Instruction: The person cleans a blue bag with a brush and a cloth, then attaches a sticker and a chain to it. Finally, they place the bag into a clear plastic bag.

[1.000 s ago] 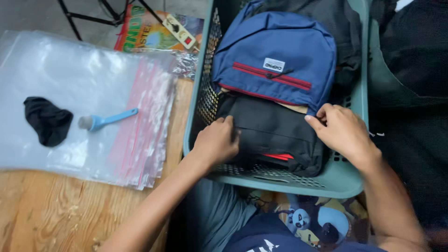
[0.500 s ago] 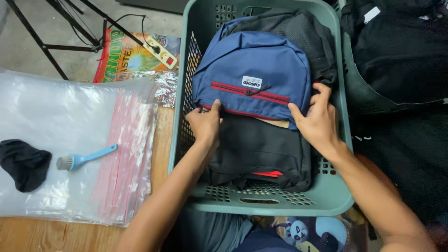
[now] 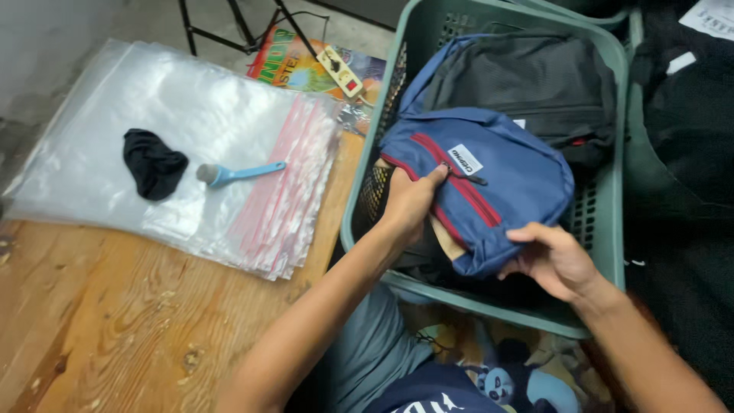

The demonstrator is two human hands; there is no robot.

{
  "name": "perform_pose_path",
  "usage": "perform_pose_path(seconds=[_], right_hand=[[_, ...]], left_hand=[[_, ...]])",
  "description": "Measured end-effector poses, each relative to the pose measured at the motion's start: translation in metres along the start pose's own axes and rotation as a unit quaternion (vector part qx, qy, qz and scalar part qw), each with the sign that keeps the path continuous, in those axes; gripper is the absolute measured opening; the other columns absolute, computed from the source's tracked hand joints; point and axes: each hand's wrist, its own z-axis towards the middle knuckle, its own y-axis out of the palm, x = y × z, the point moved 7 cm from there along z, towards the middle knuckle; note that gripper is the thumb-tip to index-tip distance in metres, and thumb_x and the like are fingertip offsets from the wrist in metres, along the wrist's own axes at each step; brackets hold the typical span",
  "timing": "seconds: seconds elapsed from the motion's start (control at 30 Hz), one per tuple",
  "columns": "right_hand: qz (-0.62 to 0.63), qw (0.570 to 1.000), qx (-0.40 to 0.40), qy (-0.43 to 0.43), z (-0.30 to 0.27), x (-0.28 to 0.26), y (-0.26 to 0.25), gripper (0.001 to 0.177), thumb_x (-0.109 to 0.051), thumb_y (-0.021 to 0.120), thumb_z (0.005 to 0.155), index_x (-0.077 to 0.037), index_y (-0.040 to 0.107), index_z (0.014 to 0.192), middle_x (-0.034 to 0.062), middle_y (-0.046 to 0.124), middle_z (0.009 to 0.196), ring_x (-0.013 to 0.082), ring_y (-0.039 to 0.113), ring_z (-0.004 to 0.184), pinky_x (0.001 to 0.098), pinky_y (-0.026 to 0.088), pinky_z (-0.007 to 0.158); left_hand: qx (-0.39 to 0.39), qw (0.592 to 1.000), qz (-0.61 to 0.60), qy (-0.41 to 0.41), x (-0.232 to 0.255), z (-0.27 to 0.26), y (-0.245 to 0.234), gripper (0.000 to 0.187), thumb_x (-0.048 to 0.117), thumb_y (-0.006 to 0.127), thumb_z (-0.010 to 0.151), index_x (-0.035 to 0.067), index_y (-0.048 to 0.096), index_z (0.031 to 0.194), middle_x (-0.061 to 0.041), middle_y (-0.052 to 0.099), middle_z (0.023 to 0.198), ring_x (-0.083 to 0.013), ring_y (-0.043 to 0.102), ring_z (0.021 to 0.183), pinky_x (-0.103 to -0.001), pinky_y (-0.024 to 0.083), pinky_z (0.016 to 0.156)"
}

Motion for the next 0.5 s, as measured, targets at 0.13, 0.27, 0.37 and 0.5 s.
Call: perform_pose_path(seconds=[0.13, 0.27, 0.37, 0.5], right_hand=[[0.017, 1.0, 0.016, -0.012, -0.04, -0.053, 0.075, 0.038, -0.027, 0.056, 0.092, -0.014, 0.062, 0.127, 0.0117, 0.069, 0.108, 0.0286, 0.068, 0.09, 0.0538, 0.055, 0.073], [-0.023, 0.996, -0.08, -0.04, -0.057, -0.073, 0.155, 0.066, -0.024, 0.042, 0.088, -0.004, 0.045, 0.152, 0.0144, 0.058, 0.138, 0.0273, 0.057, 0.117, 0.0424, 0.045, 0.099], [-0.123, 0.978, -0.16, -0.054, -0.063, -0.057, 0.231, 0.061, -0.013, 0.051, 0.09, -0.005, 0.044, 0.15, 0.0164, 0.061, 0.132, 0.0267, 0.061, 0.107, 0.0429, 0.052, 0.09], [-0.406, 0.825, -0.377, -0.112, -0.074, -0.015, 0.356, 0.073, -0.033, 0.056, 0.087, -0.01, 0.038, 0.154, -0.0005, 0.048, 0.154, 0.0091, 0.043, 0.137, 0.0308, 0.034, 0.117]], left_hand=[[-0.03, 0.994, 0.069, 0.077, 0.068, -0.091, -0.03, 0.049, 0.016, 0.073, 0.087, -0.009, 0.055, 0.126, -0.022, 0.068, 0.11, -0.0266, 0.065, 0.102, -0.043, 0.058, 0.08], [-0.012, 0.938, 0.173, 0.301, 0.131, -0.174, -0.083, 0.051, 0.023, 0.068, 0.086, 0.005, 0.053, 0.132, -0.011, 0.066, 0.129, -0.0203, 0.063, 0.122, -0.035, 0.049, 0.109], [0.077, 0.925, 0.193, 0.317, 0.153, -0.233, -0.151, 0.056, 0.022, 0.071, 0.085, 0.004, 0.05, 0.134, -0.013, 0.065, 0.131, -0.0197, 0.063, 0.121, -0.033, 0.049, 0.108], [0.259, 0.871, 0.219, 0.355, 0.159, -0.305, -0.266, 0.054, 0.018, 0.068, 0.088, 0.003, 0.046, 0.135, -0.014, 0.06, 0.133, -0.0207, 0.059, 0.124, -0.034, 0.043, 0.112]])
